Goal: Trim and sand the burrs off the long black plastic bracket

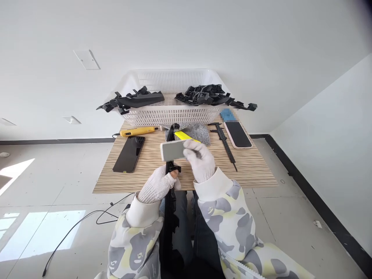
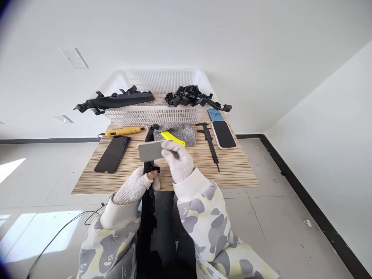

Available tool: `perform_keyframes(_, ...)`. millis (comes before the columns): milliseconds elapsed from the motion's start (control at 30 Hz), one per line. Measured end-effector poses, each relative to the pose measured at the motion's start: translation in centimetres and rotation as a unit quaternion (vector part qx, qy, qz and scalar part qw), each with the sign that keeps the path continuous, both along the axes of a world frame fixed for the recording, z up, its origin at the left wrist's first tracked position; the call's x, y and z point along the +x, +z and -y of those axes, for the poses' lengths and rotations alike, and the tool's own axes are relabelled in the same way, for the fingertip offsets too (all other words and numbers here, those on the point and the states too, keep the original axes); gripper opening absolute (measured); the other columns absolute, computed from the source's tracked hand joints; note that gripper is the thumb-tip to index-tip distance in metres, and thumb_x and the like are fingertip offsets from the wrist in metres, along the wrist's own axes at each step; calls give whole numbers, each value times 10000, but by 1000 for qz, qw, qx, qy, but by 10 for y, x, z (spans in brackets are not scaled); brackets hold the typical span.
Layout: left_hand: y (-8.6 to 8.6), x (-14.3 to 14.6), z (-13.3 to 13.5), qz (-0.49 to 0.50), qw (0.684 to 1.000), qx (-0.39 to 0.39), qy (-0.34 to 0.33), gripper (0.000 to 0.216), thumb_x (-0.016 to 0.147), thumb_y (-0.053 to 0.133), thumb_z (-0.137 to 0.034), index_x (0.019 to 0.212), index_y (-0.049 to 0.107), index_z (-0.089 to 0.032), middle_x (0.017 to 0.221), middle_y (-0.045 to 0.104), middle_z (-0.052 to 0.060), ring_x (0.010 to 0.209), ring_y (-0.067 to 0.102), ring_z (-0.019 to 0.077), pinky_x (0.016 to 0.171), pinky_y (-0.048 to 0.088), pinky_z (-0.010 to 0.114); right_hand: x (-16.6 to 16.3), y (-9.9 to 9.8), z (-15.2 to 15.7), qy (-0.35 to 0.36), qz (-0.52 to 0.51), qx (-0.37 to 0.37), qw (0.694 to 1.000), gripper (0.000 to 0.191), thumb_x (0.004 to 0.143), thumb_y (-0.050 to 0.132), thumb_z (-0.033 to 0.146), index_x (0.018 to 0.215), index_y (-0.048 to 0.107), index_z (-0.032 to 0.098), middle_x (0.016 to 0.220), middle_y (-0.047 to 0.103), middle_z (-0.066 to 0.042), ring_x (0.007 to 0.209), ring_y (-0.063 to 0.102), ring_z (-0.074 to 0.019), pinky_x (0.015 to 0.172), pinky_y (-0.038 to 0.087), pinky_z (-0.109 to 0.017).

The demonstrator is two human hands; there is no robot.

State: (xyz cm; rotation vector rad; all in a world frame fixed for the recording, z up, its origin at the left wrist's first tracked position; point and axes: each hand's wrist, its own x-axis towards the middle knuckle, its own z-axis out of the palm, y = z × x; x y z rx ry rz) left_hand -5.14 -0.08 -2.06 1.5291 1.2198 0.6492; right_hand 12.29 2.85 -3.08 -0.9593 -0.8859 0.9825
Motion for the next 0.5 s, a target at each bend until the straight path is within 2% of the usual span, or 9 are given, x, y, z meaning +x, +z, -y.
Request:
perform_keyframes(67, -1, -1, 0, -9, 1000, -8, -10, 489, 946, 500, -641, 798, 640, -196, 606, 689, 39, 555, 579, 174, 537, 413, 280, 2, -2, -2, -50, -21, 1, 999, 247, 787, 859, 358, 1000, 786, 257, 1014, 786, -25, 759, 675, -145, 733, 601, -326)
perform_keyframes(100, -1, 0, 0, -2, 1000, -9, -15, 484, 946, 503, -637, 792, 635, -196, 602, 686, 37, 551, 579, 173, 540, 414, 281, 3, -2, -2, -38, -31, 2, 999, 260, 787, 855, 368, 1013, 786, 259, 1000, 785, -23, 716, 660, -138, 696, 597, -320)
perform_keyframes(167, -1, 0, 0, 33, 999, -3, -11, 458, 933, 526, -635, 866, 639, -196, 598, 683, 23, 555, 593, 179, 556, 428, 286, 3, -1, -1, 48, -22, -4, 999, 264, 753, 879, 387, 962, 791, 252, 944, 784, -20, 688, 659, -144, 679, 603, -331)
perform_keyframes(233, -2, 0, 0, 50, 999, -3, 2, 448, 926, 545, -634, 923, 643, -197, 592, 680, 10, 559, 598, 183, 569, 436, 291, 2, 0, 1, 75, 2, -12, 997, 241, 743, 890, 377, 918, 790, 245, 959, 794, -27, 808, 710, -174, 790, 623, -363)
perform_keyframes(300, -3, -1, 0, 35, 999, -10, 4, 454, 947, 536, -630, 898, 658, -195, 601, 687, 14, 567, 588, 179, 578, 433, 292, 2, 1, 0, -7, -7, -13, 1000, 230, 762, 876, 359, 944, 787, 250, 1016, 801, -28, 940, 727, -182, 885, 612, -364)
perform_keyframes(333, -4, -2, 1, 26, 1000, -14, -1, 464, 962, 523, -627, 874, 667, -194, 605, 692, 18, 574, 583, 177, 585, 432, 292, 3, 2, -1, -46, -22, -11, 999, 242, 766, 869, 361, 964, 784, 252, 1033, 801, -28, 952, 725, -176, 877, 610, -352)
perform_keyframes(367, -4, -3, 1, 25, 1000, -15, -6, 476, 974, 511, -626, 867, 676, -193, 611, 696, 21, 585, 581, 176, 599, 438, 293, 4, 2, -3, -61, -39, -11, 997, 265, 750, 874, 370, 968, 779, 251, 1030, 799, -30, 921, 720, -170, 830, 611, -334)
perform_keyframes(433, -6, -5, 1, 43, 999, -8, -6, 497, 979, 502, -643, 902, 691, -189, 631, 710, 25, 604, 588, 179, 627, 455, 297, 6, 2, -6, -27, -57, -23, 998, 303, 683, 903, 382, 915, 770, 240, 948, 792, -27, 789, 690, -153, 699, 594, -303)
perform_keyframes(500, -7, -6, 0, 50, 999, -4, 1, 526, 970, 502, -674, 929, 696, -187, 637, 716, 28, 606, 589, 183, 628, 455, 300, 8, 3, -6, -6, -63, -31, 998, 304, 646, 918, 372, 867, 759, 237, 852, 767, -9, 695, 643, -131, 644, 572, -286)
